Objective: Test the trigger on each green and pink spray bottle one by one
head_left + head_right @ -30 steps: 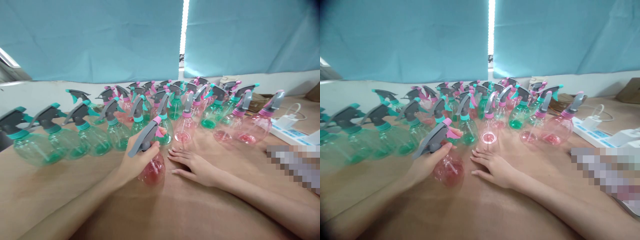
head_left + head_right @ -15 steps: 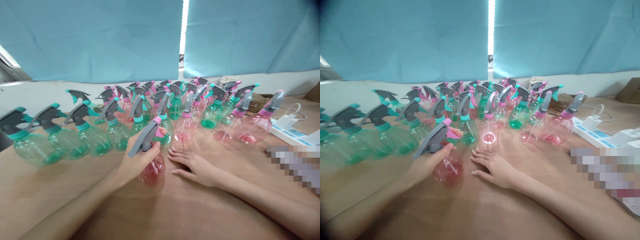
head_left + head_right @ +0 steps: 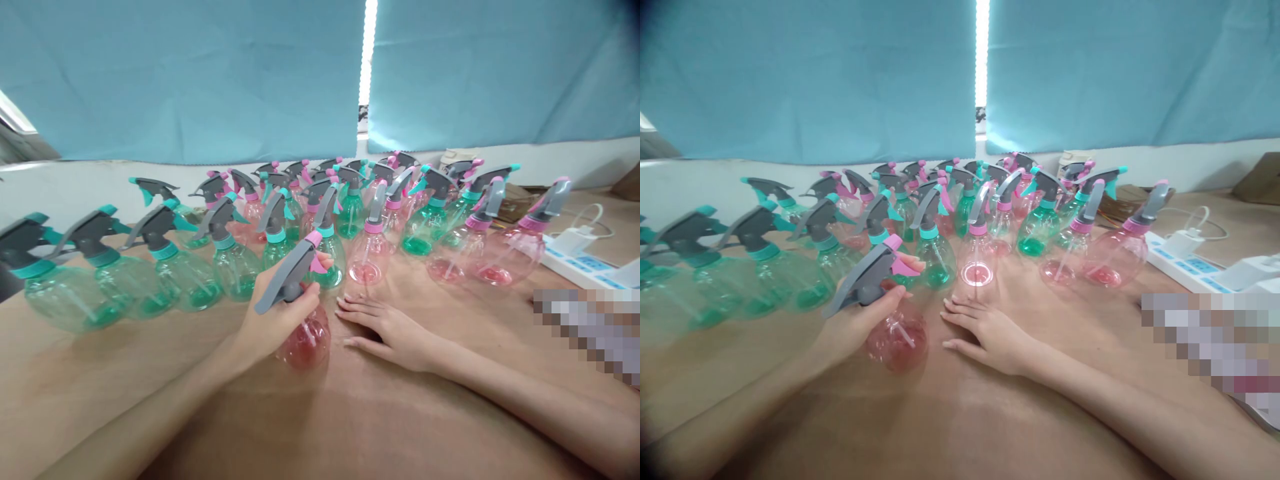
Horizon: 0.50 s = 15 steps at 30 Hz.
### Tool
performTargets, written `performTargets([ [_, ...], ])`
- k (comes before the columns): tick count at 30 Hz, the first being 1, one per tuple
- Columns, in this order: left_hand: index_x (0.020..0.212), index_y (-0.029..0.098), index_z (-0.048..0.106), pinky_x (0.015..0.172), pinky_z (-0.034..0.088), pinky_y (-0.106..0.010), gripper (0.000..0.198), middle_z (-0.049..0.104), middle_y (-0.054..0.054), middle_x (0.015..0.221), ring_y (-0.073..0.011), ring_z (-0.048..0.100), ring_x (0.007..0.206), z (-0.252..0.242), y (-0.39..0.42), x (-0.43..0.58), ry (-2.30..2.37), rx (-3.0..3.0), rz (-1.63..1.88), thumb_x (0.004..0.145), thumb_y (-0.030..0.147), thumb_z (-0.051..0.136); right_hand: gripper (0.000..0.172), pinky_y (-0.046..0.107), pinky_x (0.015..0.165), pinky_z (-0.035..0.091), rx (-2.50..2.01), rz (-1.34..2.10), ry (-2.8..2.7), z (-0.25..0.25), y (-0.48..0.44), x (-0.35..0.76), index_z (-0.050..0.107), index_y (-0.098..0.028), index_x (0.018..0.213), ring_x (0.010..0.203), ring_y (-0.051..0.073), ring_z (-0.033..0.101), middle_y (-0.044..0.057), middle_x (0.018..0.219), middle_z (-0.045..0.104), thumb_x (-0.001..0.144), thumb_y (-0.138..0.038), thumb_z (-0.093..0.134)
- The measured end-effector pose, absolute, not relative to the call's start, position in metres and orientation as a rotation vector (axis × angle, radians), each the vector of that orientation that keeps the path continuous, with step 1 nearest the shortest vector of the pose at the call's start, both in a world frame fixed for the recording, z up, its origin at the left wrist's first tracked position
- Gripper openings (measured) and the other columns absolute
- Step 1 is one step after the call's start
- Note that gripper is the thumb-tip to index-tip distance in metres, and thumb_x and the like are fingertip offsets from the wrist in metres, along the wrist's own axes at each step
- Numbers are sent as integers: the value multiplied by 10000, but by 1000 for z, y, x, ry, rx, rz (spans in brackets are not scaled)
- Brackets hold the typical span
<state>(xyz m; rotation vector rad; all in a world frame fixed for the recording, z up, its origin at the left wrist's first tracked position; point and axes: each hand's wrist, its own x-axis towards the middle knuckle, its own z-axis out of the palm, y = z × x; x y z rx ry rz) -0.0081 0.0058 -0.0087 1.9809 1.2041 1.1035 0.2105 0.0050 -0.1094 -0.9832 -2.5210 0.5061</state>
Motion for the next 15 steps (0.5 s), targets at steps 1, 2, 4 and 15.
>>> performTargets([
  [1, 1055, 234, 616, 667, 515, -273, 315, 671, 15, 872, -147, 632, 687, -9, 6, -8, 1210, 1987, 1103, 758, 167, 535, 574, 457, 1129, 316, -983, 505, -2522, -109, 5, 211, 435, -197, 1419, 1370, 249, 367, 87, 1467, 436, 942, -516, 445],
  [2, 1036, 236, 618, 645, 508, -271, 304, 663, 22, 824, -149, 628, 670, -9, 6, -8, 1218, 1991, 1106, 752, 168, 533, 573, 462, 1130, 313, -980, 505, -2519, -109, 5, 211, 432, -203, 1421, 1371, 249, 365, 84, 1466, 437, 941, -515, 448],
  [4, 944, 236, 618, 594, 484, -270, 231, 619, 37, 700, -155, 610, 625, -8, 6, -8, 1250, 1994, 1100, 740, 175, 529, 567, 472, 1127, 315, -969, 511, -2512, -109, 5, 211, 424, -222, 1426, 1370, 251, 367, 79, 1463, 441, 939, -511, 457],
  [15, 865, 261, 571, 616, 441, -291, 264, 619, 40, 776, -143, 503, 587, 2, 4, -6, 1151, 2063, 1133, 663, 119, 479, 543, 482, 1116, 326, -949, 536, -2473, -109, 4, 211, 446, -237, 1412, 1357, 262, 388, 81, 1450, 459, 935, -495, 477],
])
